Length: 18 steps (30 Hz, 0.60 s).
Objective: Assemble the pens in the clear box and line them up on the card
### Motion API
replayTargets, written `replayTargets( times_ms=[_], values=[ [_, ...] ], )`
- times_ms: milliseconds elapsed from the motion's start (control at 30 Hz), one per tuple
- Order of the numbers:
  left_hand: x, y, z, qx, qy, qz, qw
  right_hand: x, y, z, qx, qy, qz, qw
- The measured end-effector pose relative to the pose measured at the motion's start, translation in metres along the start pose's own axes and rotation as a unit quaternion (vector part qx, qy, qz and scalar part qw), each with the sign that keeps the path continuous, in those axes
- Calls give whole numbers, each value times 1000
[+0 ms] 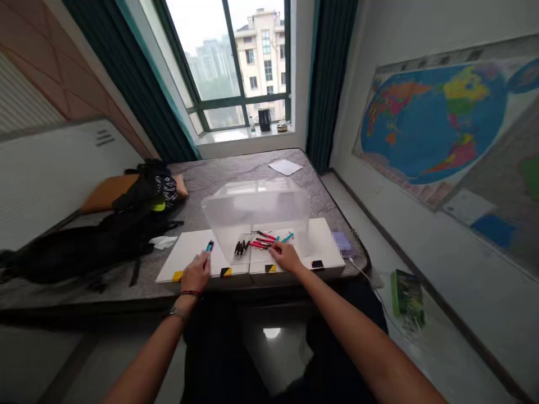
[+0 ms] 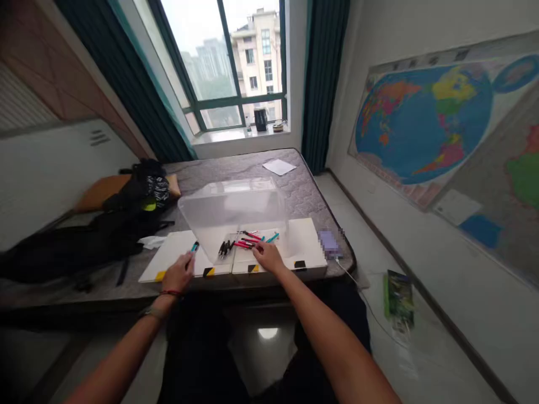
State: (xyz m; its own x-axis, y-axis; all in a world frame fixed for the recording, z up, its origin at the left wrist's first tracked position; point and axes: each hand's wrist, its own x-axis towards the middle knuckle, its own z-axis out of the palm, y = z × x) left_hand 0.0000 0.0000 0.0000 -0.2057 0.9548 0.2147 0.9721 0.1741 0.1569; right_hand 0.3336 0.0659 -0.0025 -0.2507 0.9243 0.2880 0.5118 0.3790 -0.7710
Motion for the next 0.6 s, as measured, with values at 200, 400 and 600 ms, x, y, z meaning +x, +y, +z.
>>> replayTargets(
  times_ms=[200, 400, 600],
  values=[
    [1, -5, -3, 5, 1, 3, 1000, -1, -4, -2, 6, -5, 7, 1000],
    [2, -5, -4, 16, 4, -21, 1000, -1, -4, -2, 14, -1, 10, 1000],
    [3, 4, -8, -44, 38, -48, 997, -2, -3, -2, 11, 7, 10, 1000]
  ],
)
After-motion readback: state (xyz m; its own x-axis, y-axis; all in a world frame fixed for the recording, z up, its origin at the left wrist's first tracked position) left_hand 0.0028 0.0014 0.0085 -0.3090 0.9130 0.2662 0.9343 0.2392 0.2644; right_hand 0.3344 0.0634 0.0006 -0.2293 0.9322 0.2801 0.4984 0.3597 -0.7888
